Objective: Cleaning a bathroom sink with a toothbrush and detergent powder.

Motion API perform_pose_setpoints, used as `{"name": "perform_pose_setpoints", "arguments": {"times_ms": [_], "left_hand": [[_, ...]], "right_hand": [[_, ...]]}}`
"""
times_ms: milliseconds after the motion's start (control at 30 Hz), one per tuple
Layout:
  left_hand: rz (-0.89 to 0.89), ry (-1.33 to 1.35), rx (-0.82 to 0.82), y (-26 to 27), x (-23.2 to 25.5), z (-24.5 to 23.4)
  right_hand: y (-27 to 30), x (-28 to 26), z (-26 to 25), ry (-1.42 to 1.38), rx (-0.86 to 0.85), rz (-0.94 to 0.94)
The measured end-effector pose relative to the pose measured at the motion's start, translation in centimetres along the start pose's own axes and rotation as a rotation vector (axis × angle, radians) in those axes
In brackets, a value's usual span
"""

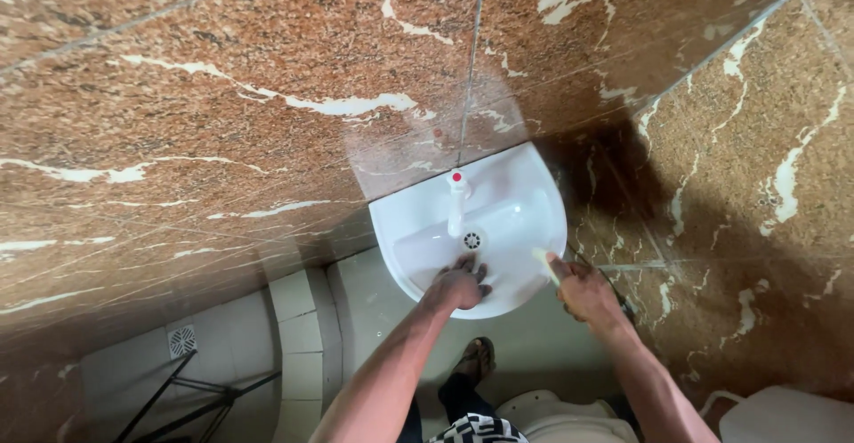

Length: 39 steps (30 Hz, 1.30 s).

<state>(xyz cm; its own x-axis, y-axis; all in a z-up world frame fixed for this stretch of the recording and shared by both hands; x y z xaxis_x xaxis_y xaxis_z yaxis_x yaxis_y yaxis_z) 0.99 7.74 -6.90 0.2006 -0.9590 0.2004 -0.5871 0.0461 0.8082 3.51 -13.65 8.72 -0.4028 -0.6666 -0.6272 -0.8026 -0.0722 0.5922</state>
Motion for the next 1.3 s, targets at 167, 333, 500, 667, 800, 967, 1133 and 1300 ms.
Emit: {"name": "perform_pose_setpoints", "arguments": {"times_ms": [167, 333, 500, 667, 800, 967, 1133, 1300], "left_hand": [[-0.086, -0.152, -0.028, 1.7, -1.4, -1.3], [-0.222, -0.056, 0.103, 6.5, -3.0, -5.0], [-0.141, -0.118, 0.155, 2.1, -2.9, -1.0], [-0.089, -0.091, 0.063, 1.7, -2.8, -0.5], [-0.085, -0.070, 0.078, 0.9, -3.3, 0.2], [-0.062, 0.018, 0.170, 2.8, -2.5, -1.0], [-0.085, 0.044, 0.115, 6.2, -2.4, -2.7], [-0.018, -0.007, 0.185, 5.6, -2.5, -1.6]], "right_hand": [[4.9, -4.1, 2.3, 0.067, 0.060, -0.141], [3.6, 0.1, 3.6, 0.160, -0.136, 0.005], [4.8, 0.1, 3.3, -0.079, -0.034, 0.066], [6.9, -2.2, 6.5, -0.043, -0.173, 0.070], [6.3, -1.7, 5.2, -0.038, -0.061, 0.073], [7.1, -2.7, 5.1, -0.155, -0.003, 0.106], [2.9, -1.1, 6.9, -0.146, -0.093, -0.049], [0.3, -0.5, 7.2, 0.266, 0.012, -0.285]]}}
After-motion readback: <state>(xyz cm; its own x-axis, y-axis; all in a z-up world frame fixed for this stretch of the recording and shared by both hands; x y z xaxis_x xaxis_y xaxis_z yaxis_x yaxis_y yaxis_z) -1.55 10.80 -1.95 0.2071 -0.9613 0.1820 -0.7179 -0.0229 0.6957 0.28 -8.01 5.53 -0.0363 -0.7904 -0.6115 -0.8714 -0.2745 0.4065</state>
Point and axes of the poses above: each hand's wrist, its own y-axis away from the middle knuckle, its own z-axis out of the palm, x = y × z, the point moved 7 cm from there along -y, towards the middle knuckle, and after that the axes turned 14 degrees about -z, right-handed, at the moved point
